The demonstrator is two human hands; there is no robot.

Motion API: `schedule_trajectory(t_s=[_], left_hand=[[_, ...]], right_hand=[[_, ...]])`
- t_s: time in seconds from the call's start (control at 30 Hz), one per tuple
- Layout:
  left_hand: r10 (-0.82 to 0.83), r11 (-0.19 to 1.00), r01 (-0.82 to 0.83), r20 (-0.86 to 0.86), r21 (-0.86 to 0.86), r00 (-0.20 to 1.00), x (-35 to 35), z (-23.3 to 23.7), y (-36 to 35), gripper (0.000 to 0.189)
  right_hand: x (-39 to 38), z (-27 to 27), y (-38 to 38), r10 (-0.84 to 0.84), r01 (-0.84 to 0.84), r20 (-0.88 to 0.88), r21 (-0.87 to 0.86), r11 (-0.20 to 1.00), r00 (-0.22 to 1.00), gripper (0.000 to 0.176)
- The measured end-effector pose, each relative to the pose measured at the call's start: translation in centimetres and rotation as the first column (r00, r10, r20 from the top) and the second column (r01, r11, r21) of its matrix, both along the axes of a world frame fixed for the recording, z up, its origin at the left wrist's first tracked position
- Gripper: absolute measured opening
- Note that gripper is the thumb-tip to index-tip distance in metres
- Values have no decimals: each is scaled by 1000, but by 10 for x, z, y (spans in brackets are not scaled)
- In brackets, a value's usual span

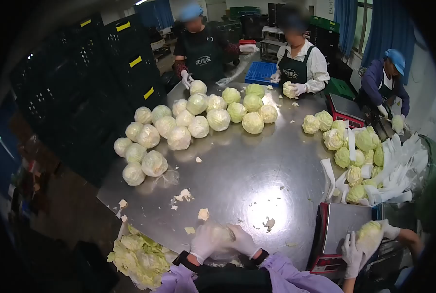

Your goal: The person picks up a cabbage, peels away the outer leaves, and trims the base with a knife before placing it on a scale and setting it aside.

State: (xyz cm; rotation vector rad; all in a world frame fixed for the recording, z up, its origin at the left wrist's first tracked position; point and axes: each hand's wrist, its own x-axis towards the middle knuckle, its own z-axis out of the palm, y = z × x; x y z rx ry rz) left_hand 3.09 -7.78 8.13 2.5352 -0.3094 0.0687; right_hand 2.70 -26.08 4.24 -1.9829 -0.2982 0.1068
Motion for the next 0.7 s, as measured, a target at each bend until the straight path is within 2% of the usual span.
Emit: schedule_trajectory(t_s=[0.03, 0.07, 0.1, 0.13, 0.17, 0.23, 0.27, 0.3, 0.33, 0.37, 0.43, 0.47, 0.5, 0.53, 0.57, 0.6, 0.63, 0.67, 0.7], left_hand=[[17, 999, -14, -74, 34, 997, 0, 3, 3, 48], [-24, 1000, 24, -20, -10, 1000, 2, -3, 10, 46], [-63, 996, 65, 32, -54, 998, 3, -3, 16, 45], [-61, 997, 62, 27, -49, 998, 3, -5, 20, 45], [-81, 995, 82, 22, -57, 996, 2, -8, 23, 45], [-107, 991, 107, 4, -77, 994, 3, 0, 20, 45], [-121, 993, 121, -75, -12, 990, 5, 4, 18, 47], [-130, 989, 139, -150, 52, 980, 5, 7, 14, 49], [-186, 982, 186, 48, -10, 981, 6, -1, 13, 53], [-190, 981, 191, 39, -14, 981, 5, -6, 12, 53], [-209, 978, 209, 111, 17, 972, 6, -11, 15, 56], [-231, 973, 231, 98, 14, 968, 7, -14, 20, 58], [-233, 972, 233, 94, 19, 968, 3, -13, 21, 58], [-210, 976, 214, 72, -43, 975, 1, -10, 23, 53], [-186, 976, 190, 51, -104, 981, 0, -6, 25, 48], [-186, 977, 191, 53, -96, 981, -7, -5, 28, 48], [-72, 970, 67, -13, -232, 997, -14, -6, 31, 44], [31, 932, -65, -99, -357, 995, -17, -7, 33, 40], [24, 933, -63, -112, -353, 993, -17, -14, 35, 40]], right_hand=[[6, -2, 7, -24, 23, -38, -18, 1000, 999, 64], [15, -9, 9, -19, 18, -32, -8, 1000, 999, 64], [25, -12, 7, 17, -18, -54, -12, 1000, 998, 56], [29, -16, 6, 51, -52, -83, -19, 998, 995, 49], [28, -22, 7, 50, -52, -92, -18, 998, 994, 49], [27, -19, 2, 39, -25, 112, -126, 992, 993, 34], [25, -20, 1, 34, -21, 101, -132, 991, 994, 34], [26, -22, 2, 4, 39, 190, -219, 975, 982, 30], [27, -23, 5, -18, 104, 279, -296, 950, 960, 25], [30, -25, 9, -22, 105, 270, -299, 949, 963, 25], [47, -32, 17, -228, 229, 34, -262, 938, 973, 18], [56, -50, 20, -230, 230, 32, -260, 938, 973, 18], [67, -76, 26, -264, 280, -211, 47, 959, 941, 14], [71, -76, 31, -207, 373, -440, 332, 866, 874, 11], [69, -75, 32, -204, 372, -440, 339, 864, 875, 11], [65, -45, 31, -109, 305, -466, 369, 878, 878, 13], [61, -19, 30, -17, 239, -485, 399, 885, 874, 17], [54, -11, 33, 120, 96, -447, 432, 897, 886, 19], [41, 12, 36, 115, 108, -459, 433, 895, 881, 19]])
